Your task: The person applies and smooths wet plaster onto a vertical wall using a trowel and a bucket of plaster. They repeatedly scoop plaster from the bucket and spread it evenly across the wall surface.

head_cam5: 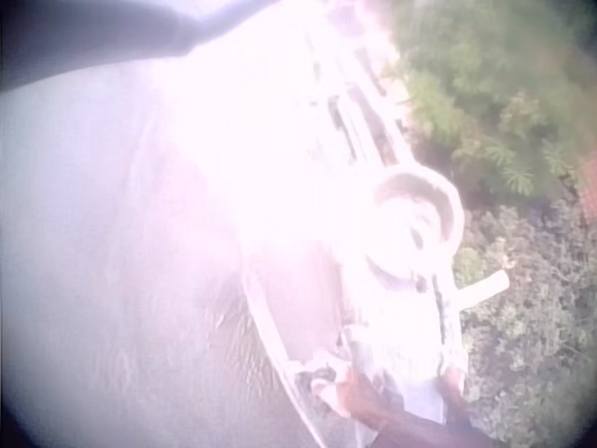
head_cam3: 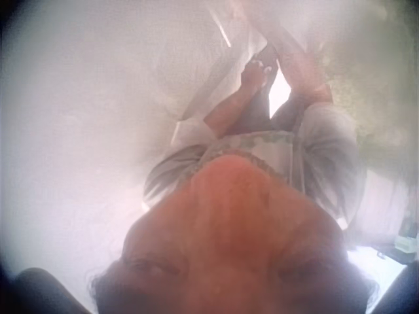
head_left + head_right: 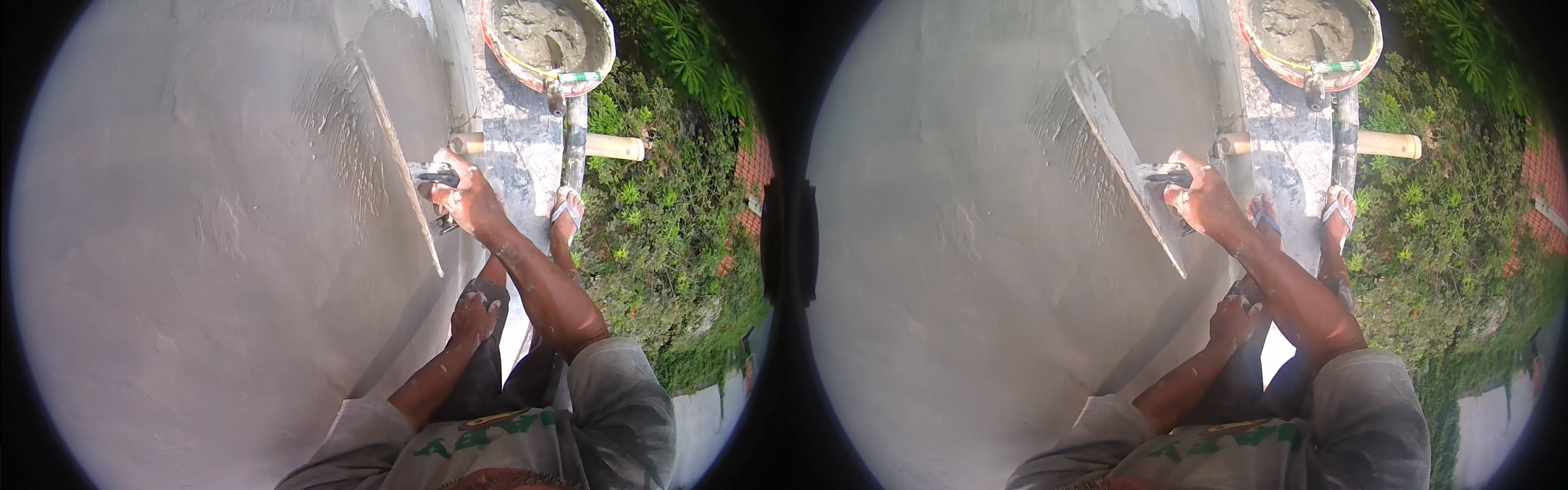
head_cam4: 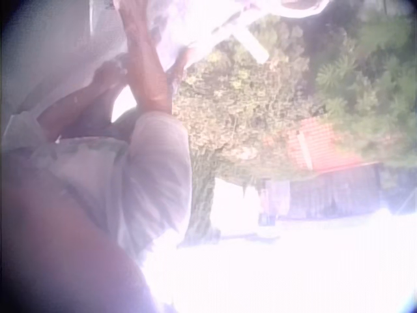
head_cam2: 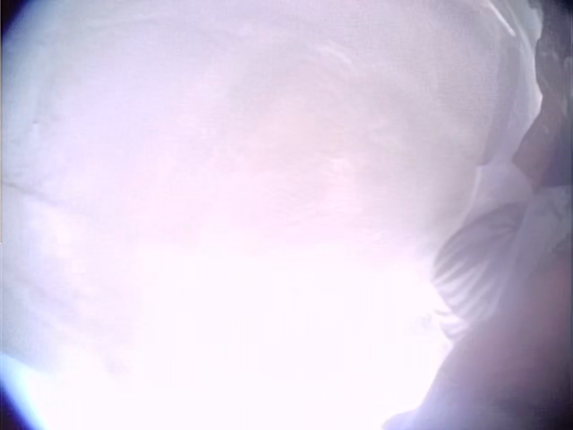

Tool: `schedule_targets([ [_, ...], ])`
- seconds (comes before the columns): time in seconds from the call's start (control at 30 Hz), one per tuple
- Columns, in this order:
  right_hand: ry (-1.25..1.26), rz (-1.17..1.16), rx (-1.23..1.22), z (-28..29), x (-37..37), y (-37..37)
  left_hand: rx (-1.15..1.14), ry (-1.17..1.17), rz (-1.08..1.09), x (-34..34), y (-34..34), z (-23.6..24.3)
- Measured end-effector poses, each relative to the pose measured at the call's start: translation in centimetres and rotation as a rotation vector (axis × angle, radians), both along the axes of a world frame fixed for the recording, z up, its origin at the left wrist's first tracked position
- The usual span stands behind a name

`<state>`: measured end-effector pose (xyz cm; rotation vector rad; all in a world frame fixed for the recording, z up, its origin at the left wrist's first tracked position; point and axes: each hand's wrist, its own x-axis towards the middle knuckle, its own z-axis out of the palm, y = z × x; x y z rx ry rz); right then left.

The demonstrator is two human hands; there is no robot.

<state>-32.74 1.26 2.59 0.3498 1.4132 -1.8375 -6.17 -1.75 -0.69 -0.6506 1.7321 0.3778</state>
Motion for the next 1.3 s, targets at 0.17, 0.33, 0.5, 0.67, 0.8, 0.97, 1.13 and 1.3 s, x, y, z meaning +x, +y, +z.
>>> schedule_targets([
  [0.17,0.005,-0.241,-0.172,-11.4,-12.0,-3.4,0.032,-0.04,0.058,-1.0,0.4,0.9],
  [0.33,0.142,-0.079,-0.241,-10.8,-12.5,-4.9,-0.027,0.004,0.081,0.6,0.6,0.6],
  [0.5,0.297,0.181,0.071,-3.5,-1.6,-4.0,0.03,-0.025,0.077,1.0,0.7,0.2],
  [0.67,0.116,0.37,-0.468,3.7,10.8,-3.0,-0.068,0.189,0.047,2.2,1.4,-0.5],
  [0.8,0.248,-0.089,-0.52,6.6,9.0,-3.1,0.019,0.199,0.183,3.9,-0.1,-2.2],
  [0.97,-0.215,-0.269,-0.379,0.5,-8.4,-2.5,-0.019,0.046,0.038,0.0,0.7,0.8],
  [1.13,0.032,-0.249,-0.162,-3.3,-19.2,-5.4,-0.012,0.047,0.096,0.6,0.7,0.4],
  [1.3,0.214,-0.135,-0.111,-2.2,-18.2,-7.7,-0.025,0.046,0.124,1.6,0.8,0.1],
])
